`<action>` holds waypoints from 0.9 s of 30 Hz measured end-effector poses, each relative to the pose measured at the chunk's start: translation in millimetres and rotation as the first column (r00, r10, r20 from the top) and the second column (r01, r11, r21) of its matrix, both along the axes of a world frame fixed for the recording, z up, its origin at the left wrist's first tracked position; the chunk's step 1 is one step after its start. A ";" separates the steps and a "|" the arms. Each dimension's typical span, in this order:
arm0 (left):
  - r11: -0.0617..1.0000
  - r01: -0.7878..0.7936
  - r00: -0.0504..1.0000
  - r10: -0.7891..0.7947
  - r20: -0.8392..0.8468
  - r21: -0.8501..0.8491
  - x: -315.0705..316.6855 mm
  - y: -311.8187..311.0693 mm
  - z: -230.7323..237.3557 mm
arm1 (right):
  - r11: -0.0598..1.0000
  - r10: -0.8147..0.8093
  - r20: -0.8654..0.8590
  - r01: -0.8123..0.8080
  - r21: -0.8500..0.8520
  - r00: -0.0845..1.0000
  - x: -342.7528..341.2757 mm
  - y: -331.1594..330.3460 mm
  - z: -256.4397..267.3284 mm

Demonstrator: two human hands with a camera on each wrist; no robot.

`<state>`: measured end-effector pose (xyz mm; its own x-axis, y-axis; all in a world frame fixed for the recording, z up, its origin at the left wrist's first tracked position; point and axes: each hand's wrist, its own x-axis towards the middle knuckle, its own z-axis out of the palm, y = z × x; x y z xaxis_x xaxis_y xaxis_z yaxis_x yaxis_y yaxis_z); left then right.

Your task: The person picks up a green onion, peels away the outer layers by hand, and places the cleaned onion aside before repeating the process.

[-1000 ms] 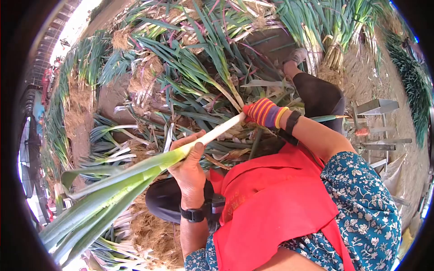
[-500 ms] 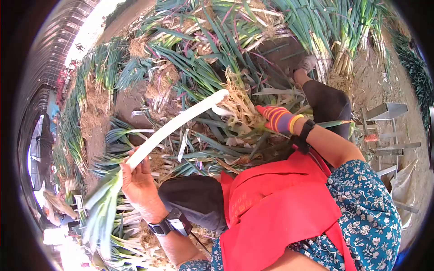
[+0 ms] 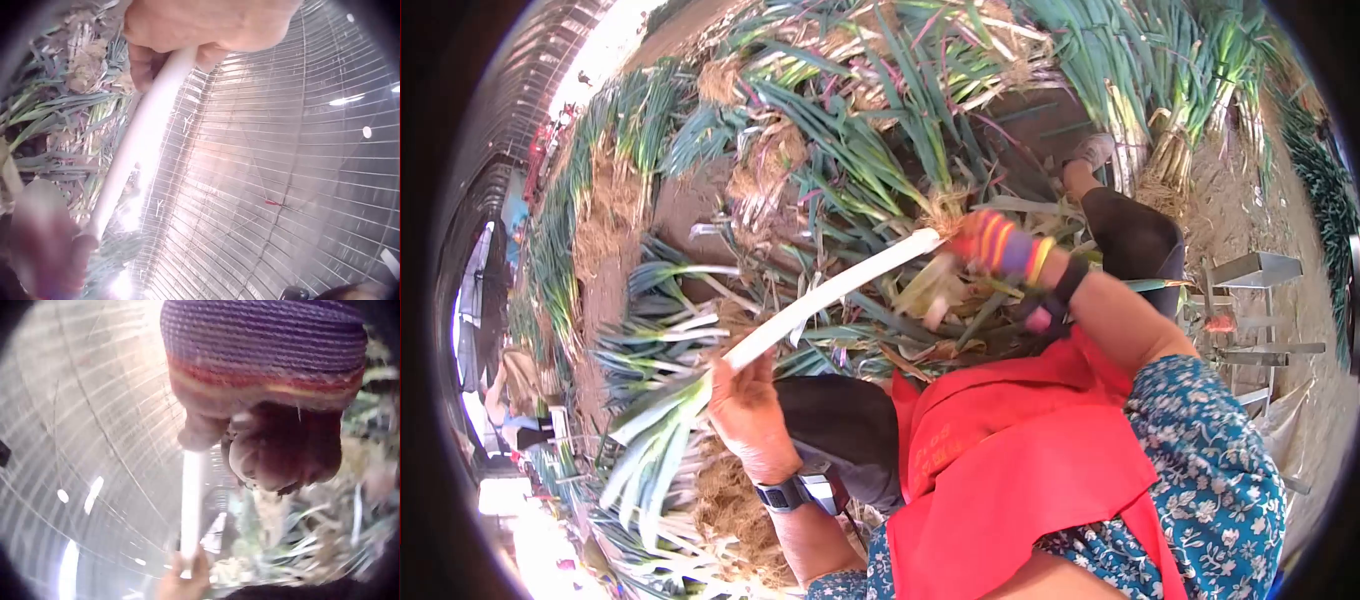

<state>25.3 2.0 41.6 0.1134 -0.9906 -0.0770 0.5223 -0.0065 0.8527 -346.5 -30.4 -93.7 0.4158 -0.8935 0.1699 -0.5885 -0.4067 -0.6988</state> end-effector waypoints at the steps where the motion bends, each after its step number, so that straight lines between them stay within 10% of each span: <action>1: 0.998 -0.031 0.989 0.038 0.143 -0.046 -4.8 5.7 -14.3 | 0.927 -0.346 0.159 0.311 0.209 0.925 -23.1 -2.5 -25.0; 4: 0.998 0.051 0.988 -0.054 0.144 0.028 -47.9 12.8 -38.6 | 0.927 -0.374 0.102 0.375 0.010 0.922 -77.3 -0.9 -116.3; 7: 0.997 0.070 0.982 -0.075 0.172 0.035 -79.3 18.5 -30.6 | 0.940 -0.313 -0.357 0.340 0.012 0.880 -117.5 20.0 -152.1; 8: 0.997 0.072 0.978 -0.076 0.193 0.031 -75.5 15.8 -23.8 | 0.965 -0.257 -0.764 0.194 -0.174 0.592 -157.5 22.1 -204.2; 13: 0.997 -0.045 0.951 0.022 0.309 0.069 -2.1 -26.7 -1.4 | 0.676 -0.428 -0.601 0.681 0.283 0.675 -180.1 6.4 -166.2; 14: 0.997 -0.021 0.937 -0.007 0.350 0.076 2.2 -40.6 -11.5 | 0.873 -0.216 -0.938 0.483 -0.062 0.270 -120.7 -7.9 -135.8; 16: 0.995 0.009 0.944 -0.042 0.327 0.101 0.9 -67.8 -16.2 | 0.900 -0.390 -0.521 0.435 -0.039 0.760 -77.0 -27.6 -122.1; 20: 0.983 -0.051 0.924 -0.021 0.382 0.176 81.4 -146.7 -21.1 | 0.855 -0.316 -0.587 0.493 0.164 0.745 -10.3 -78.5 -123.6; 23: 0.979 -0.024 0.893 -0.069 0.444 0.201 270.3 -232.1 -35.4 | 0.789 -0.223 -0.601 0.504 0.351 0.767 7.5 -90.5 -129.6; 26: 0.790 -0.575 0.511 0.144 0.848 0.212 450.2 -275.7 -50.0 | 0.855 -0.293 -0.763 0.516 0.062 0.576 19.1 -92.3 -194.6; 27: 0.932 -0.332 0.397 -0.001 0.918 0.145 401.1 -266.6 -47.5 | 0.813 -0.273 -0.771 0.566 0.135 0.576 17.9 -96.3 -201.3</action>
